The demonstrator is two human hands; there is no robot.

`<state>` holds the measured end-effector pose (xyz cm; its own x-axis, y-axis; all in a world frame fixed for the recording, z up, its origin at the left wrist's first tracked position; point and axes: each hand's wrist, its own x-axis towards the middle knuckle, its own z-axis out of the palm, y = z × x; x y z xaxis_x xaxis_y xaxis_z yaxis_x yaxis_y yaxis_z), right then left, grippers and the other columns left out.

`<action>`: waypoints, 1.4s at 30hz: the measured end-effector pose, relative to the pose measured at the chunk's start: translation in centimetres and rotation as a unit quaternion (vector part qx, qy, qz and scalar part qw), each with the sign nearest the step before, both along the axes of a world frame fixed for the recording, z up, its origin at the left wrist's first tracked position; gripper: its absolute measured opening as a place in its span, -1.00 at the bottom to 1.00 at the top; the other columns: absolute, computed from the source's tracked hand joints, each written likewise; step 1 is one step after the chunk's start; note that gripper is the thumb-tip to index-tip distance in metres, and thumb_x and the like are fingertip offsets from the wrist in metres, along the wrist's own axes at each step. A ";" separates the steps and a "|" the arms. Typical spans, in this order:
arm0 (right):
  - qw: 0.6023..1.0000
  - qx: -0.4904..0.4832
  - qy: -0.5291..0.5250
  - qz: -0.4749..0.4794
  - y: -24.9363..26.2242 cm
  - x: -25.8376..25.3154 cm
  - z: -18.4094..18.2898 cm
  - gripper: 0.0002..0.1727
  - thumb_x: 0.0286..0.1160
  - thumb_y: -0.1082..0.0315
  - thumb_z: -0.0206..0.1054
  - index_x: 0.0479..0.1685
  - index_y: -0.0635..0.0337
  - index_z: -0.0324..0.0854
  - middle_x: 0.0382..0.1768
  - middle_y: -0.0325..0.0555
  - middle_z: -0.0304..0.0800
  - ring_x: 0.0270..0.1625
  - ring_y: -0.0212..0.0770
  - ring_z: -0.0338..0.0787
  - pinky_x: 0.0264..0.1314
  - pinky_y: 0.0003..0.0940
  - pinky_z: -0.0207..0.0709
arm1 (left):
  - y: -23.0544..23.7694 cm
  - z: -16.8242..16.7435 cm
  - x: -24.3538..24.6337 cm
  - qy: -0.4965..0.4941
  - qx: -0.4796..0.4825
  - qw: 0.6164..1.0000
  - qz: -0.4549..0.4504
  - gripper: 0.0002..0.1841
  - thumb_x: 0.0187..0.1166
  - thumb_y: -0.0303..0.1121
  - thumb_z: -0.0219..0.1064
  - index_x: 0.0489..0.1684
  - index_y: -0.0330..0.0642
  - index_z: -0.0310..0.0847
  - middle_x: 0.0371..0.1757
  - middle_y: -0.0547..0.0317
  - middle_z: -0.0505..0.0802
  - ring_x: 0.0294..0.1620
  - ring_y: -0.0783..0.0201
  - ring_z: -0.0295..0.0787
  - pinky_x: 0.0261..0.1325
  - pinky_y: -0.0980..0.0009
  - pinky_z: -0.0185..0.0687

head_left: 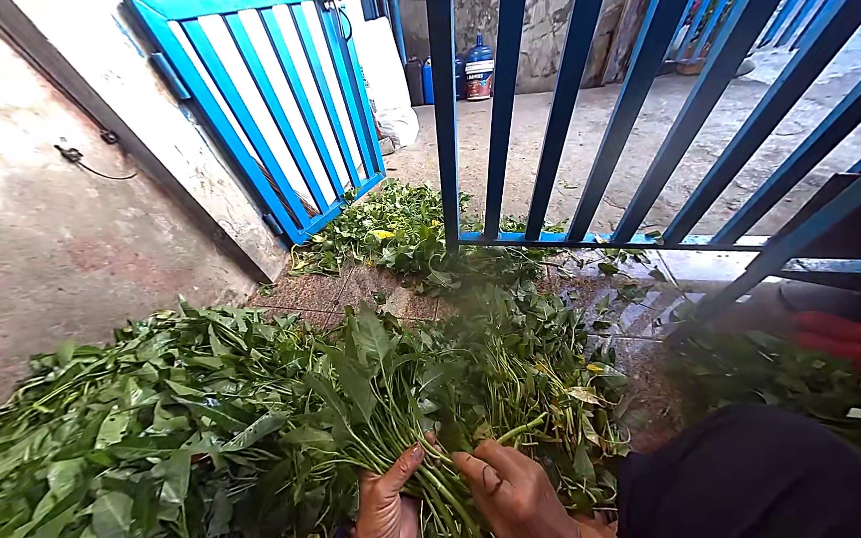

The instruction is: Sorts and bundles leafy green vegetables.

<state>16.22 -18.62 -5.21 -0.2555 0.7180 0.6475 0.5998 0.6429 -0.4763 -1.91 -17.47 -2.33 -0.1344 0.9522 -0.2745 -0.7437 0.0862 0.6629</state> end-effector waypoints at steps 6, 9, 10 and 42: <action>0.870 -0.415 0.152 0.218 -0.2 0.8 3.8 -0.66 0.73 0.22 0.25 0.25 0.29 0.63 -0.28 0.02 0.76 -0.31 -0.19 0.73 -0.16 -0.18 0.64 | -0.6 -0.5 -0.3 -0.012 0.066 0.997 -0.048 -0.59 0.09 -0.60 0.63 -0.06 -0.41 0.67 -0.24 -0.30 0.89 -0.25 -0.08 0.93 -0.04 0.04 0.87; 0.880 -0.410 0.116 0.212 -0.8 0.4 5.8 -0.64 0.77 0.18 0.21 0.23 0.30 0.66 -0.31 0.06 0.78 -0.32 -0.11 0.75 -0.16 -0.08 0.65 | -0.6 -1.1 -1.1 -0.038 0.159 0.980 -0.112 -0.71 0.25 -0.47 0.61 -0.05 -0.24 0.85 -0.18 -0.16 0.92 -0.16 0.03 0.93 0.07 0.11 0.84; 0.899 -0.389 0.083 0.184 -1.2 0.1 6.6 -0.65 0.75 0.19 0.22 0.20 0.28 0.69 -0.28 0.08 0.81 -0.29 -0.05 0.80 -0.16 0.01 0.67 | -0.5 -1.3 -1.2 -0.050 0.185 0.973 -0.128 -0.73 0.29 -0.46 0.58 -0.03 -0.21 0.87 -0.17 -0.12 0.93 -0.14 0.06 0.93 0.11 0.12 0.83; 0.756 -0.562 -0.332 0.060 1.0 12.3 1.4 -0.55 0.81 0.14 -0.04 0.27 0.24 0.64 0.02 0.28 0.81 0.21 0.31 0.78 0.29 0.36 0.53 | 0.6 2.2 -6.0 0.157 -0.083 0.947 0.269 -0.90 0.62 -0.69 0.20 -0.04 -0.42 0.56 -0.36 -0.01 0.86 -0.38 0.21 0.87 -0.22 0.30 0.88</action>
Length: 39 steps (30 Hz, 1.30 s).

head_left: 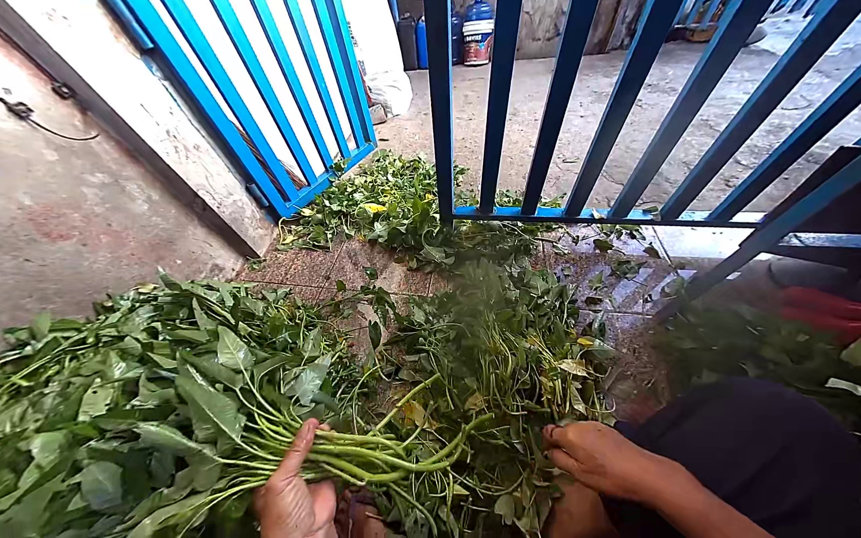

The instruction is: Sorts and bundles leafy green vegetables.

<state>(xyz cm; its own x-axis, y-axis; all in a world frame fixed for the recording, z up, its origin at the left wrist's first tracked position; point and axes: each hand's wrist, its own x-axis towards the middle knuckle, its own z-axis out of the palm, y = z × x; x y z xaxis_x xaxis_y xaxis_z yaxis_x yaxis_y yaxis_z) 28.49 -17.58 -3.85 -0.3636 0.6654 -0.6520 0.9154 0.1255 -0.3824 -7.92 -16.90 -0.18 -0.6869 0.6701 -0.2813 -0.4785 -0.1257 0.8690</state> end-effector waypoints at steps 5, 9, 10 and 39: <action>0.993 0.090 -0.069 -0.034 0.2 -4.2 3.8 -0.65 0.74 0.26 0.09 0.29 0.17 0.66 -0.02 0.31 0.83 0.13 0.40 0.81 0.09 0.43 0.58 | -0.4 -0.1 1.2 -0.008 0.028 0.999 -0.041 -0.84 0.56 -0.72 0.23 0.01 -0.46 0.56 -0.31 -0.10 0.89 -0.35 0.12 0.91 -0.18 0.20 0.91; 0.865 0.471 0.151 -0.087 0.8 -7.2 3.2 -0.75 0.47 0.18 0.40 -0.03 0.07 0.83 -0.22 -0.05 0.79 -0.15 -0.02 0.85 -0.19 -0.05 0.78 | -0.7 0.7 2.4 -0.010 0.058 0.993 -0.099 -0.85 0.52 -0.73 0.21 -0.06 -0.47 0.59 -0.34 -0.11 0.89 -0.38 0.11 0.92 -0.21 0.21 0.92; 0.847 0.494 0.167 -0.101 1.2 -7.9 3.3 -0.67 0.46 0.11 0.44 0.06 0.08 0.82 -0.11 -0.04 0.77 -0.05 -0.04 0.82 -0.11 -0.10 0.78 | -0.8 0.9 2.6 -0.012 0.066 0.992 -0.111 -0.85 0.52 -0.72 0.20 -0.06 -0.48 0.60 -0.34 -0.13 0.89 -0.38 0.10 0.92 -0.20 0.20 0.92; 0.901 -0.041 0.428 0.053 7.1 -10.6 4.7 -0.68 0.41 0.15 0.59 -0.27 0.26 0.74 -0.40 -0.23 0.73 -0.33 -0.43 0.65 -0.16 -0.34 0.57 | -1.2 7.0 7.6 -0.043 -0.066 0.995 -0.063 -0.62 0.35 -0.71 0.46 0.15 -0.55 0.55 -0.20 -0.31 0.86 -0.23 -0.06 0.89 -0.10 0.01 0.87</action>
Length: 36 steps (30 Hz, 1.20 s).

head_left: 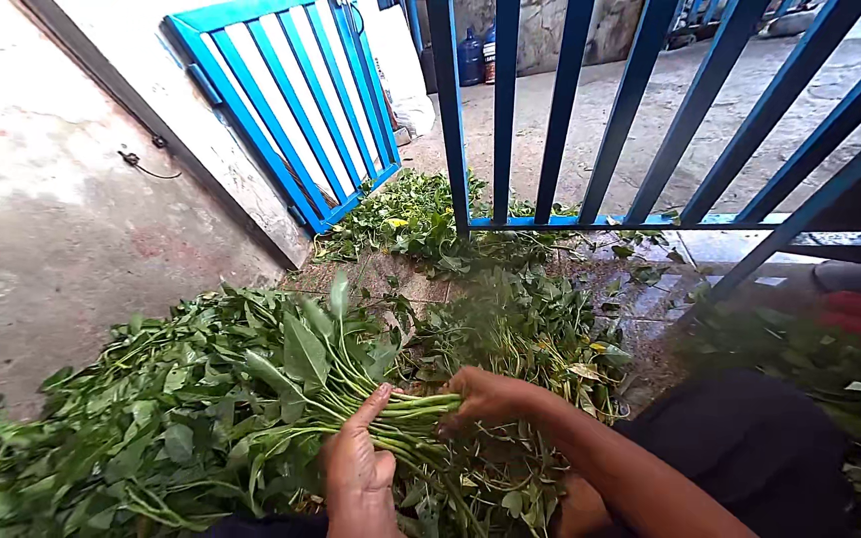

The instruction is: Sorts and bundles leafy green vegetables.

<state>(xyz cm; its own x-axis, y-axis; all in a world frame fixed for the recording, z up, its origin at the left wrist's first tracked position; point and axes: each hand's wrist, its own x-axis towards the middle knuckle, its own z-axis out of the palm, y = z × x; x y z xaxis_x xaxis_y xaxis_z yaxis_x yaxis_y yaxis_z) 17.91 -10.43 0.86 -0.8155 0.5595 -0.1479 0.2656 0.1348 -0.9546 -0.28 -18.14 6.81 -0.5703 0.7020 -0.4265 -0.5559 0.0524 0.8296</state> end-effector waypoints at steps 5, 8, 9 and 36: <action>0.998 -0.060 0.013 0.029 0.2 0.7 0.3 -0.73 0.45 0.20 0.56 -0.27 0.25 0.73 -0.42 -0.30 0.74 -0.36 -0.53 0.66 -0.20 -0.46 0.56 | 0.9 -0.5 -0.3 -0.078 -0.029 0.996 -0.005 -0.83 0.53 -0.62 0.33 0.01 -0.49 0.61 -0.24 -0.22 0.85 -0.25 0.02 0.86 -0.13 0.09 0.85; 0.999 -0.006 -0.027 0.046 -0.2 1.0 0.5 -0.83 0.45 0.35 0.45 -0.30 0.30 0.65 -0.47 -0.16 0.67 -0.42 -0.37 0.62 -0.31 -0.30 0.50 | 1.3 -0.6 -0.5 -0.092 -0.047 0.995 -0.015 -0.85 0.54 -0.61 0.30 -0.01 -0.46 0.60 -0.25 -0.20 0.84 -0.26 0.03 0.85 -0.14 0.11 0.85; 0.996 0.044 -0.056 0.045 -0.3 1.0 0.7 -0.85 0.42 0.40 0.40 -0.30 0.35 0.62 -0.42 -0.04 0.63 -0.38 -0.22 0.60 -0.29 -0.16 0.45 | 1.4 -0.8 -0.6 -0.087 -0.052 0.995 -0.017 -0.83 0.53 -0.62 0.32 0.00 -0.47 0.61 -0.24 -0.21 0.84 -0.26 0.02 0.85 -0.14 0.09 0.85; 0.854 -0.445 0.261 0.071 -1.3 0.1 -2.7 -0.45 0.43 -0.14 0.36 0.27 0.03 0.66 0.14 -0.19 0.82 0.21 -0.31 0.77 0.29 -0.29 0.63 | 1.0 -3.0 -2.8 -0.196 0.097 0.953 -0.211 -0.79 0.29 -0.66 0.43 -0.14 -0.45 0.64 -0.26 -0.25 0.88 -0.27 -0.06 0.93 -0.06 -0.02 0.90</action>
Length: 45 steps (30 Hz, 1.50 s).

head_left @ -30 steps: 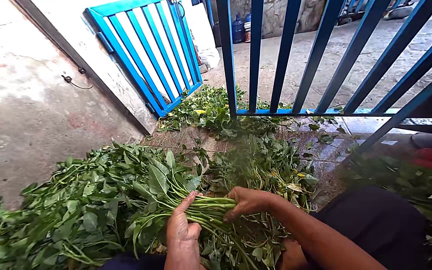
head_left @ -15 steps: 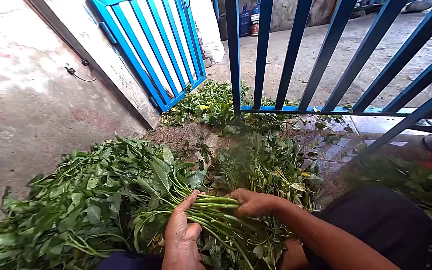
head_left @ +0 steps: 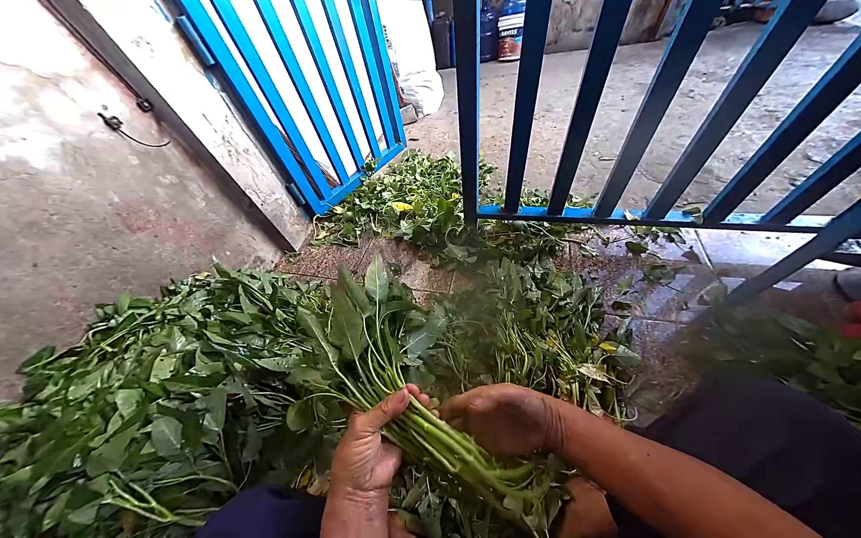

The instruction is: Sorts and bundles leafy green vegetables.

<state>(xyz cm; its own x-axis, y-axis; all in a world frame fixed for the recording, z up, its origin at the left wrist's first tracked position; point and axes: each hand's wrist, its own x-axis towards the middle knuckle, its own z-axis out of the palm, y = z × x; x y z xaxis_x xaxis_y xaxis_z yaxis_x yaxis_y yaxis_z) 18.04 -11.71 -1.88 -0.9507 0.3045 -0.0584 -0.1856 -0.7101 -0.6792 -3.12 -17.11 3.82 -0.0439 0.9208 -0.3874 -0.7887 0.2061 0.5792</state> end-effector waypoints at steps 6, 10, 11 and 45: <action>0.983 -0.009 -0.149 -0.104 -1.5 -2.3 1.3 -0.88 0.61 0.41 0.26 -0.25 0.06 0.69 -0.24 -0.27 0.87 -0.17 -0.38 0.83 -0.02 -0.36 0.73 | 0.1 -1.8 -2.2 0.003 0.230 0.961 -0.153 -0.74 0.28 -0.54 0.58 -0.07 -0.31 0.82 -0.23 -0.16 0.93 -0.20 -0.04 0.96 0.03 -0.07 0.88; 0.976 -0.043 -0.139 -0.165 -2.2 -2.9 1.9 -0.79 0.66 0.42 0.10 0.12 0.20 0.55 -0.08 -0.11 0.83 0.00 -0.22 0.85 0.23 -0.20 0.70 | 0.1 -2.2 -4.2 -0.023 0.362 0.898 -0.251 -0.75 0.47 -0.44 0.49 0.07 -0.26 0.81 -0.18 0.00 0.95 -0.10 0.10 0.95 0.18 0.07 0.84; 0.976 -0.033 -0.124 -0.174 -2.4 -2.8 2.0 -0.74 0.70 0.41 0.06 0.22 0.23 0.51 -0.01 -0.05 0.84 0.07 -0.16 0.85 0.30 -0.16 0.69 | -0.1 -2.1 -4.6 -0.035 0.375 0.890 -0.259 -0.74 0.49 -0.42 0.48 0.10 -0.26 0.80 -0.16 0.02 0.95 -0.07 0.12 0.95 0.21 0.09 0.83; 0.960 0.236 -0.151 -0.002 -0.7 -0.7 0.0 -0.66 0.23 0.41 0.65 0.01 0.18 0.77 -0.16 -0.16 0.93 -0.11 -0.29 0.90 0.08 -0.24 0.81 | 0.1 0.3 2.6 0.060 -0.083 0.984 0.147 -0.68 0.41 -0.77 0.36 0.12 -0.60 0.53 -0.14 -0.39 0.86 -0.16 -0.13 0.91 0.02 -0.01 0.86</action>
